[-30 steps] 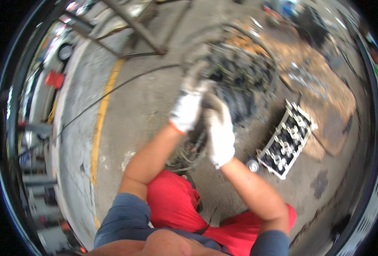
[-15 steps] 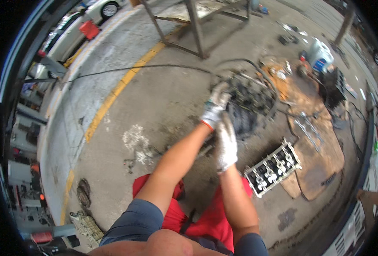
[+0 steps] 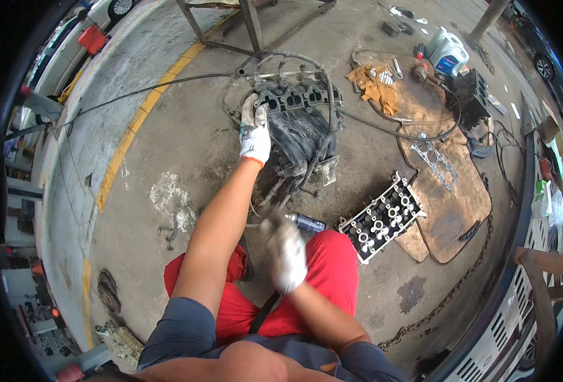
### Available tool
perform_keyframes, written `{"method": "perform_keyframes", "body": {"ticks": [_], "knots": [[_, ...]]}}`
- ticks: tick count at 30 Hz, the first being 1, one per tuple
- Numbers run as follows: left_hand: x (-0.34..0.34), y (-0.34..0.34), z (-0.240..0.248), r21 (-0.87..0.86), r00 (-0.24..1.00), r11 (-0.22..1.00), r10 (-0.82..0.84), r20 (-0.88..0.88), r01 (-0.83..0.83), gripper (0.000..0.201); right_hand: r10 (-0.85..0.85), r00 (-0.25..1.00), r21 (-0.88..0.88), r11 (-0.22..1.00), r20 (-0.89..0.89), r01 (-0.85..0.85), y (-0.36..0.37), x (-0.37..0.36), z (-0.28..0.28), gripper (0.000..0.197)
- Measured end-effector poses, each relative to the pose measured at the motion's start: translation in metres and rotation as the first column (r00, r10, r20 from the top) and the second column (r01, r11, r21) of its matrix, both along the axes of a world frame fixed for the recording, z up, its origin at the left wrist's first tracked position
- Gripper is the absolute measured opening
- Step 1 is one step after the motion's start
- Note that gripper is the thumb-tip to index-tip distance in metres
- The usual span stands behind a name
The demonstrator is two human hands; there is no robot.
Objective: The person cleans a disassembled engine component using a spray can and a cloth. They wipe the surface, spray cleaner, and continue wiping different areas of the part while sitting on the floor.
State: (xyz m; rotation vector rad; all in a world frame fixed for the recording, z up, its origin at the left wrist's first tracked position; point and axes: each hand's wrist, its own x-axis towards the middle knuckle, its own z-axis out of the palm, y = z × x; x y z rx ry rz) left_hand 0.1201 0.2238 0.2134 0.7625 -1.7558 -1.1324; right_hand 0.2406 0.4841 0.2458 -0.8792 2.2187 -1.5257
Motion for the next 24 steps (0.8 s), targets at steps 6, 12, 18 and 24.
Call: {"method": "perform_keyframes", "body": {"ticks": [6,12,18,24], "knots": [[0.010,0.009,0.017,0.466,0.973,0.858,-0.147,-0.179,0.216,0.045,0.143,0.838,-0.593,0.768,0.527,0.242,-0.057,-0.109,-0.007,0.047],[0.002,0.022,0.015,0.290,0.928,0.911,-0.201,-0.313,0.295,0.048,0.469,0.555,-0.705,0.615,0.687,0.354,-0.112,-0.101,-0.023,0.049],[0.001,0.032,0.014,0.248,0.967,0.950,-0.138,-0.216,0.191,0.045,0.209,0.715,-0.520,0.817,0.668,0.247,-0.105,-0.112,-0.043,0.042],[-0.002,0.034,0.008,0.123,0.983,0.985,-0.099,-0.156,0.119,0.043,0.105,0.936,-0.388,0.921,0.337,0.037,-0.083,-0.084,-0.078,0.046]]}}
